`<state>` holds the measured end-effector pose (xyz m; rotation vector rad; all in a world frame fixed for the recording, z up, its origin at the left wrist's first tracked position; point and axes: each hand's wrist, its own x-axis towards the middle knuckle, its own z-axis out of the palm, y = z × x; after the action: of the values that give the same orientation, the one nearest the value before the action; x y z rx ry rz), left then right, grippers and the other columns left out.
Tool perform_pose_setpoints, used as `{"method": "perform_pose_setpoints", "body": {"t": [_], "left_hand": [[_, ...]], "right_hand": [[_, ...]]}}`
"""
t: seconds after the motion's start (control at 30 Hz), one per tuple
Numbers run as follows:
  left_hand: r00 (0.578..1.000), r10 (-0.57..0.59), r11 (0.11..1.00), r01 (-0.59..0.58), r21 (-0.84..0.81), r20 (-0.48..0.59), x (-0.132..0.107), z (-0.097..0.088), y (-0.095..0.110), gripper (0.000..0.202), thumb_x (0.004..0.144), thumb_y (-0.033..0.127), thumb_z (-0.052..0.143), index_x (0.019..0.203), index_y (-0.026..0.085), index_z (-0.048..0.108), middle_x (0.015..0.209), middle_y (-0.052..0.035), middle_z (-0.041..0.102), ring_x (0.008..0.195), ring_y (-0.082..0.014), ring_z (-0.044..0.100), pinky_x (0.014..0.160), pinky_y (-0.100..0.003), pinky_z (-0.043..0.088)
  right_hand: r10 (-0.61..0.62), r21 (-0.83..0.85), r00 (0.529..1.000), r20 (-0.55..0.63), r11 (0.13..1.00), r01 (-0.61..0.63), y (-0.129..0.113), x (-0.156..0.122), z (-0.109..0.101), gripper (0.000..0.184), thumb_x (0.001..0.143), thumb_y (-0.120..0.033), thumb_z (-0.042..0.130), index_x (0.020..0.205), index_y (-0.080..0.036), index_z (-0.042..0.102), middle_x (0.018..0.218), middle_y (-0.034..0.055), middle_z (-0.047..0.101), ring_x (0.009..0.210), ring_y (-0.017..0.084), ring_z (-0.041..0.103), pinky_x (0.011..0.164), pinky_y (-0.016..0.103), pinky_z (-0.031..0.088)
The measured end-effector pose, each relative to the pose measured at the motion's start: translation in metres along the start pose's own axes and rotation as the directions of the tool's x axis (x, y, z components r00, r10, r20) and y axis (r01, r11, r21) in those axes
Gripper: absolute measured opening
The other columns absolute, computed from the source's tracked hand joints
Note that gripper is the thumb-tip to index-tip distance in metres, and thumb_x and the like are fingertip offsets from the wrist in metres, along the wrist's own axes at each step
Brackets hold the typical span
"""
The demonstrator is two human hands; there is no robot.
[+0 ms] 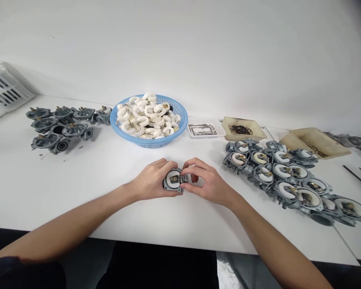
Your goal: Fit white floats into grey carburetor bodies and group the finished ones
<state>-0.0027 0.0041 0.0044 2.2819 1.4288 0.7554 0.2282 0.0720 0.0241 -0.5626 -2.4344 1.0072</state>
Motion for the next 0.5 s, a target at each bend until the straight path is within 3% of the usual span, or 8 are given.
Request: {"method": "perform_pose_setpoints", "body": {"t": [0.4, 0.5], "left_hand": [[1.000, 0.003, 1.000, -0.003, 0.005, 0.003, 0.0002, -0.0003, 0.0005, 0.053, 0.079, 0.056, 0.079, 0.109, 0.022, 0.051, 0.092, -0.0034, 0.065, 0.084, -0.0240, 0.062, 0.071, -0.035, 0.049], [1.000, 0.005, 1.000, -0.005, 0.010, 0.003, -0.0008, 0.0011, 0.0010, 0.050, 0.081, 0.056, 0.076, 0.109, 0.023, 0.052, 0.093, -0.0037, 0.065, 0.084, -0.0242, 0.062, 0.071, -0.036, 0.050]], "right_hand": [[0.017, -0.010, 1.000, 0.011, 1.000, -0.017, -0.0004, 0.0003, -0.0003, 0.019, 0.092, -0.030, 0.073, 0.109, -0.025, 0.066, 0.116, 0.0054, 0.060, 0.077, 0.014, 0.060, 0.073, 0.032, 0.055], [0.044, -0.011, 0.999, 0.025, 0.999, -0.044, -0.0019, 0.0002, -0.0011, 0.027, 0.090, -0.034, 0.075, 0.113, -0.027, 0.063, 0.118, 0.0053, 0.060, 0.079, 0.014, 0.060, 0.073, 0.032, 0.056]]}}
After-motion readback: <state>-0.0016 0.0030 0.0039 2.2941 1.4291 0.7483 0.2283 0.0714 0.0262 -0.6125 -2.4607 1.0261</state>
